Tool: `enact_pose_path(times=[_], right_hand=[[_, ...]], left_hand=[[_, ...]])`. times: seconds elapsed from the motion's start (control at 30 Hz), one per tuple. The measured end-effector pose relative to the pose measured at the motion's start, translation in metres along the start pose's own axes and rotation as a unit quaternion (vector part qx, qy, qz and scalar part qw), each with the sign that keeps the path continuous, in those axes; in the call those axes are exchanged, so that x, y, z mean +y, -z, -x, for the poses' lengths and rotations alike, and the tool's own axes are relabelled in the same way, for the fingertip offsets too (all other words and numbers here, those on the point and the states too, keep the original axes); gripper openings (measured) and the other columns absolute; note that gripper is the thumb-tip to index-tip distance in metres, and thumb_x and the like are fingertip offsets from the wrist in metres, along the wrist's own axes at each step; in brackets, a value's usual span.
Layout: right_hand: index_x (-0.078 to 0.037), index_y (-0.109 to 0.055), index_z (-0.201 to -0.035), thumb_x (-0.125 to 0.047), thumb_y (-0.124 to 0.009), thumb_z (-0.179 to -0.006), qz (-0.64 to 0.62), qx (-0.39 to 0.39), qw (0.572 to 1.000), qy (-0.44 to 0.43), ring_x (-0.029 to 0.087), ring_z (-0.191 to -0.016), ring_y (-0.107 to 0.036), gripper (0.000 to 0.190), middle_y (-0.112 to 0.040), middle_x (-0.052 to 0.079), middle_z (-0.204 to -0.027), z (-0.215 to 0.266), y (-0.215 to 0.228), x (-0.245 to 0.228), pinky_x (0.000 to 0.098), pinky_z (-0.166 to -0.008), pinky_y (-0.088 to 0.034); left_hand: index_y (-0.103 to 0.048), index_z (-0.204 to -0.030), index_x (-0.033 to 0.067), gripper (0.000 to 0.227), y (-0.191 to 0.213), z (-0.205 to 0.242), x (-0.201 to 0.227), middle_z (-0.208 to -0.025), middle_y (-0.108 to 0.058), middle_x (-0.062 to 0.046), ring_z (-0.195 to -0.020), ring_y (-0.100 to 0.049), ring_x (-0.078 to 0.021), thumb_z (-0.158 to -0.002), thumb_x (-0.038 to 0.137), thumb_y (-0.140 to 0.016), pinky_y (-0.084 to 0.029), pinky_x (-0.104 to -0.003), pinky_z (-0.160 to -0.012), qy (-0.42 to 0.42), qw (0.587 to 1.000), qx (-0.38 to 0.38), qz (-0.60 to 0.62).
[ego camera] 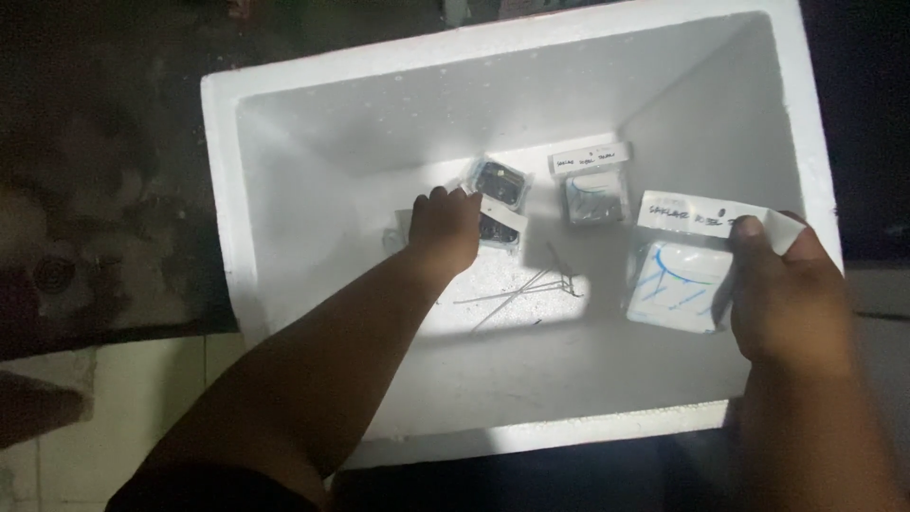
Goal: The person takes small packaged electrical parts from a white styrofoam box and hangs them on a wire display rack. They handle items like wall sockets and switches, placing them on hooks among other similar products.
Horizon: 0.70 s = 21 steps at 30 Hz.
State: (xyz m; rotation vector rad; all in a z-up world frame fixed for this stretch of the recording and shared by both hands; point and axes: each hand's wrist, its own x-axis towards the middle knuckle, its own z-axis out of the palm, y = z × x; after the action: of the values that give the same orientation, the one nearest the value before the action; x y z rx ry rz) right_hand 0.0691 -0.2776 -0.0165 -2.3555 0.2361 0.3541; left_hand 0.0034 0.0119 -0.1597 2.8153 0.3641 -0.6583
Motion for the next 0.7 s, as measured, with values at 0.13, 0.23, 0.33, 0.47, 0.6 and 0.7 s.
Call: enact_pose_path(times=[0.13,0.23,0.33,0.47,0.6,0.7], right_hand=[[-0.014,-0.059,-0.103,-0.034,-0.051,-0.112,-0.058,0.009,0.997,-0.046,0.019,-0.044,-0.043,0.024,-0.046,0.009,-0.051,0.007,-0.002,-0.012,0.0358,-0.046,-0.035],[-0.016,-0.061,-0.107,-0.037,-0.053,-0.113,-0.041,0.016,0.998,-0.043,0.018,-0.043,-0.042,0.023,-0.046,0.006,-0.052,0.01,0.0,-0.019,0.0363,-0.043,-0.034],[-0.018,-0.061,-0.107,-0.043,-0.051,-0.109,-0.03,0.014,0.993,-0.112,0.018,-0.04,-0.033,0.026,-0.038,0.006,-0.052,0.021,0.004,-0.039,0.0366,-0.038,-0.023],[-0.014,-0.065,-0.111,-0.045,-0.05,-0.108,0.056,-0.023,0.995,-0.085,0.026,-0.042,-0.045,0.035,-0.051,0.013,-0.05,0.02,0.012,-0.044,0.0418,-0.046,-0.035],[-0.012,-0.067,-0.101,-0.041,-0.048,-0.109,0.065,-0.066,0.994,-0.06,0.024,-0.048,-0.045,0.036,-0.058,0.015,-0.052,0.02,0.011,-0.042,0.0392,-0.049,-0.033],[-0.012,-0.068,-0.124,-0.045,-0.048,-0.105,0.107,-0.065,0.991,-0.044,0.021,-0.082,-0.065,0.043,-0.07,0.012,-0.061,0.015,0.01,-0.035,0.0378,-0.08,-0.044]], left_hand=[[-0.072,-0.1,0.0163,0.031,0.008,-0.008,0.005,-0.097,-0.07,-0.004,-0.099,-0.062,-0.029,-0.075,-0.002,-0.07,-0.046,-0.042,-0.087,0.013,0.999,-0.014,-0.038],[-0.071,-0.095,0.0121,0.026,0.015,-0.011,0.008,-0.092,-0.07,-0.007,-0.089,-0.066,-0.029,-0.074,-0.004,-0.068,-0.047,-0.043,-0.082,-0.002,0.996,0.082,-0.037],[-0.08,-0.094,0.0129,0.032,0.043,-0.002,0.013,-0.093,-0.058,-0.015,-0.09,-0.053,-0.0372,-0.092,0.043,-0.071,-0.048,-0.05,-0.073,-0.092,0.97,0.224,0.033],[-0.054,-0.095,0.0116,0.018,0.136,0.049,0.039,-0.112,-0.057,-0.01,-0.103,-0.051,-0.0255,-0.095,0.029,-0.055,-0.038,-0.04,-0.084,-0.022,0.922,0.012,0.386],[-0.049,-0.092,0.0132,0.023,0.157,0.068,0.042,-0.082,-0.067,-0.005,-0.062,-0.064,-0.0176,-0.093,0.036,-0.054,-0.053,-0.031,-0.055,-0.004,0.882,-0.062,0.468],[-0.051,-0.089,0.0149,0.022,0.163,0.076,0.042,-0.079,-0.065,-0.003,-0.068,-0.063,-0.0159,-0.091,0.037,-0.056,-0.049,-0.031,-0.061,-0.017,0.879,-0.068,0.472]])
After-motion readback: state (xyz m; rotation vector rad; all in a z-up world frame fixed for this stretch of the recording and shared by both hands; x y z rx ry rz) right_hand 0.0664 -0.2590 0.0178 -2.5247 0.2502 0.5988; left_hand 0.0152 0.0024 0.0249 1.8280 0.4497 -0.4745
